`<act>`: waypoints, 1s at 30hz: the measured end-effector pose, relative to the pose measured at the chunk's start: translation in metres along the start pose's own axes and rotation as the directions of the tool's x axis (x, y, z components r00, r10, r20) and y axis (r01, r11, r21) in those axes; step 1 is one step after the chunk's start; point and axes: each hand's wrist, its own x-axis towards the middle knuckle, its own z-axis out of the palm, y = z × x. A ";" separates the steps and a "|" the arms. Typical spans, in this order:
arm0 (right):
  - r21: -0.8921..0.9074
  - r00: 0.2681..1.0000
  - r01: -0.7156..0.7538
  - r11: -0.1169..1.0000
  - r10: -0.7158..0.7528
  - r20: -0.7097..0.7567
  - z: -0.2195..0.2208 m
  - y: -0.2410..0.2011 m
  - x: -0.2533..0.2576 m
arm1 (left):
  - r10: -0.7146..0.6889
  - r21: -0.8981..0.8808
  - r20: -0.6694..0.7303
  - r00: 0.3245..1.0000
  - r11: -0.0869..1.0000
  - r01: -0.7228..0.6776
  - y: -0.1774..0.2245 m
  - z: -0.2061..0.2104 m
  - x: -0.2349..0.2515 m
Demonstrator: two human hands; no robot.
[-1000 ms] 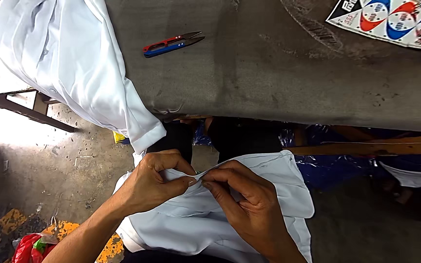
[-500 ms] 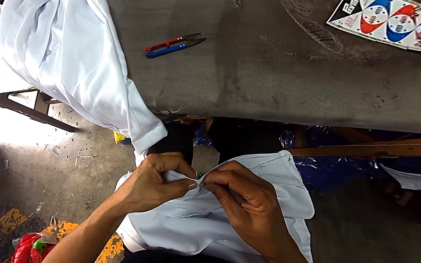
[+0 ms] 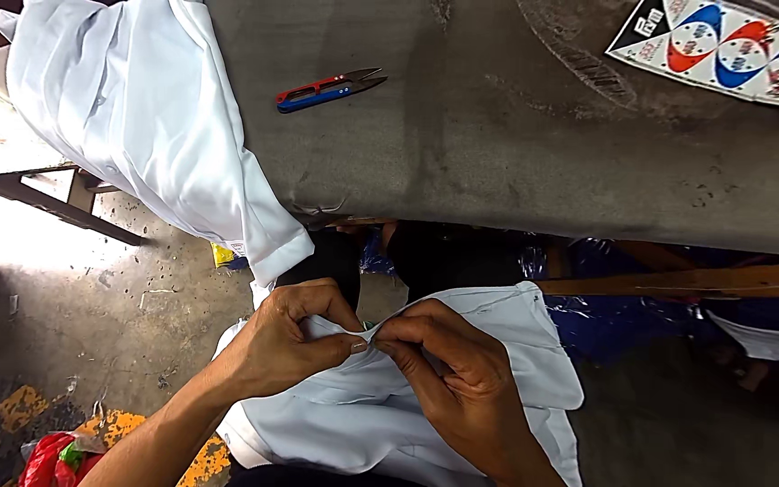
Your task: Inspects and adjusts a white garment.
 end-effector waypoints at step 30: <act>0.370 0.989 -0.098 0.924 0.048 0.143 -0.003 -0.001 0.014 | -0.046 -0.156 0.131 0.990 0.985 0.066 -0.001 -0.003 0.002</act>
